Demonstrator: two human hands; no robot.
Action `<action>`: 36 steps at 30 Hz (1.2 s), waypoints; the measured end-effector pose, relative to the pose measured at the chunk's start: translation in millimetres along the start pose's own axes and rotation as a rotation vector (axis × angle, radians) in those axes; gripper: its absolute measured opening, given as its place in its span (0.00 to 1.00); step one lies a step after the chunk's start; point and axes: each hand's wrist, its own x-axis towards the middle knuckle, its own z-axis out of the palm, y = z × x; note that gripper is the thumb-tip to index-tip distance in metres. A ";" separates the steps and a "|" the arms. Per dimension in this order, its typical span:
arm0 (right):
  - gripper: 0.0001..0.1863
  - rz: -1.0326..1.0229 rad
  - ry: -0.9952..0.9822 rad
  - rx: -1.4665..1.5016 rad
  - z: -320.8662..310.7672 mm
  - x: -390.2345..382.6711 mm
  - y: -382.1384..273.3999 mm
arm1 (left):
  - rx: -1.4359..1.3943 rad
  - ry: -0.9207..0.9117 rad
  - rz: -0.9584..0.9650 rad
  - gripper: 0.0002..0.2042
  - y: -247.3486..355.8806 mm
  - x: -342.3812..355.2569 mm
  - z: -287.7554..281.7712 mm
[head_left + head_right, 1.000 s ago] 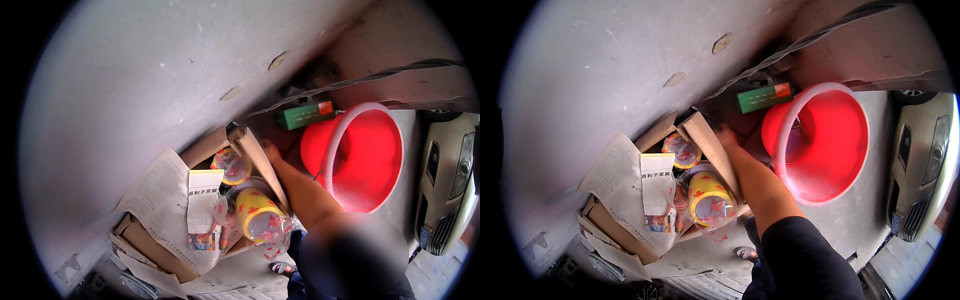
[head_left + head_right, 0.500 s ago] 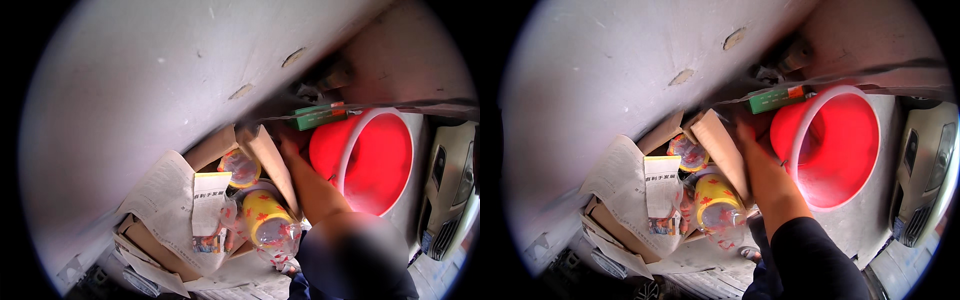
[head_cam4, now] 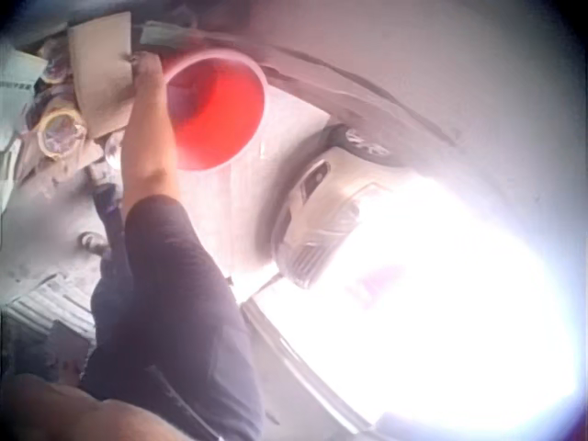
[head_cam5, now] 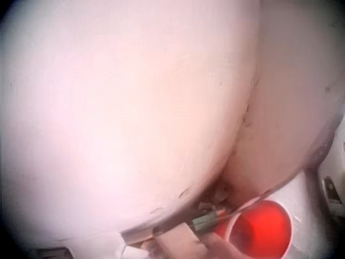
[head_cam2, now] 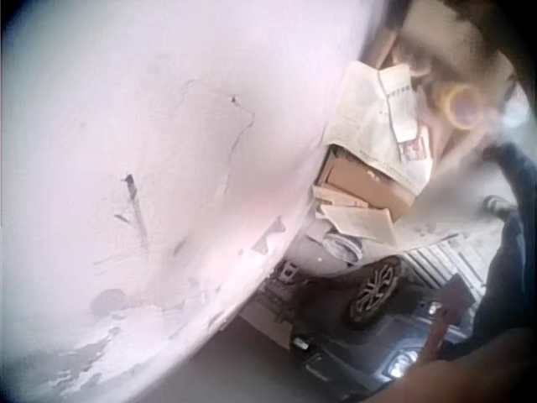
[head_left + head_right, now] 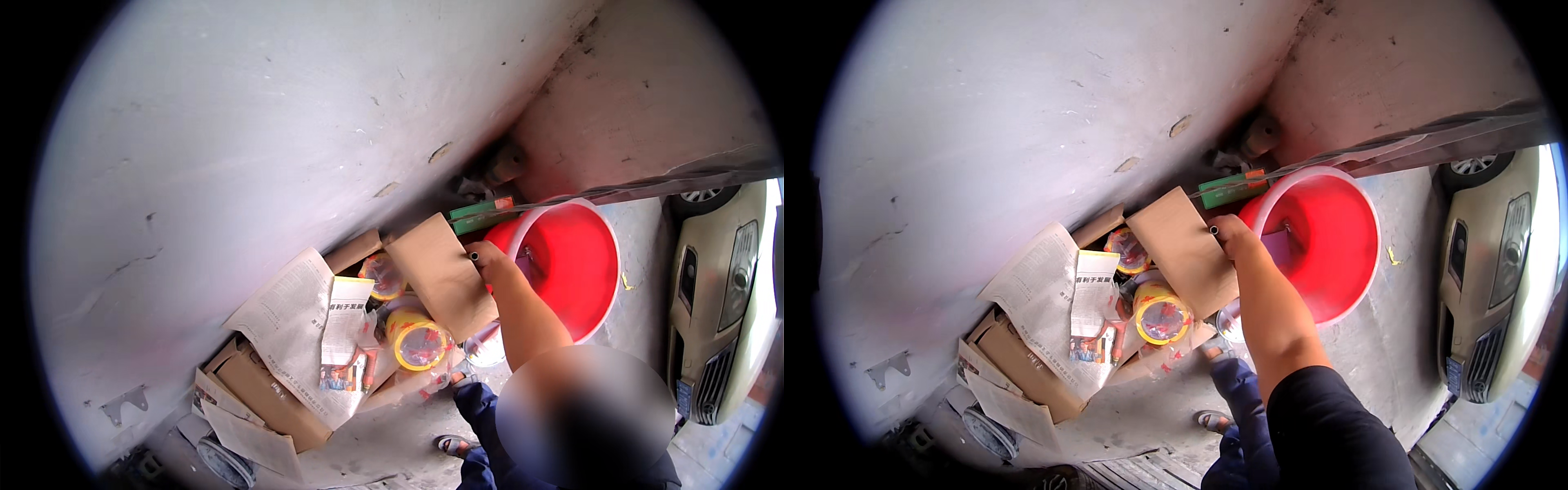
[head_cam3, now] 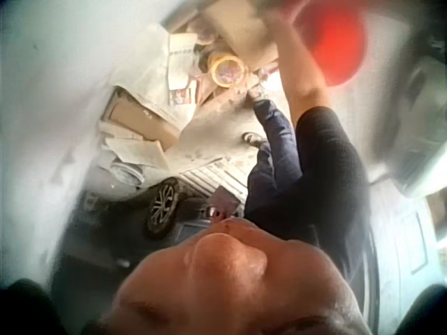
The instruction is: The person sands the front fender of a dark gray car using a purple sanding block, then wipes the area with a purple cloth. The person briefly uses a metal rod to tap the panel and walks to retrieve a tool before returning to sand and wipe the fender again.
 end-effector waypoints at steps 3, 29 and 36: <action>0.05 0.139 -0.120 -0.107 -6.6 -23.5 -9.6 | 0.057 0.002 -0.038 0.14 -4.8 -4.2 5.2; 0.15 -0.247 -0.143 -2.139 -220.1 -409.9 263.3 | -0.777 0.652 0.053 0.16 -183.7 -136.8 285.4; 0.13 -0.218 -0.533 -2.341 -100.1 -467.9 293.2 | -1.302 0.672 -0.382 0.16 -195.2 -208.7 467.5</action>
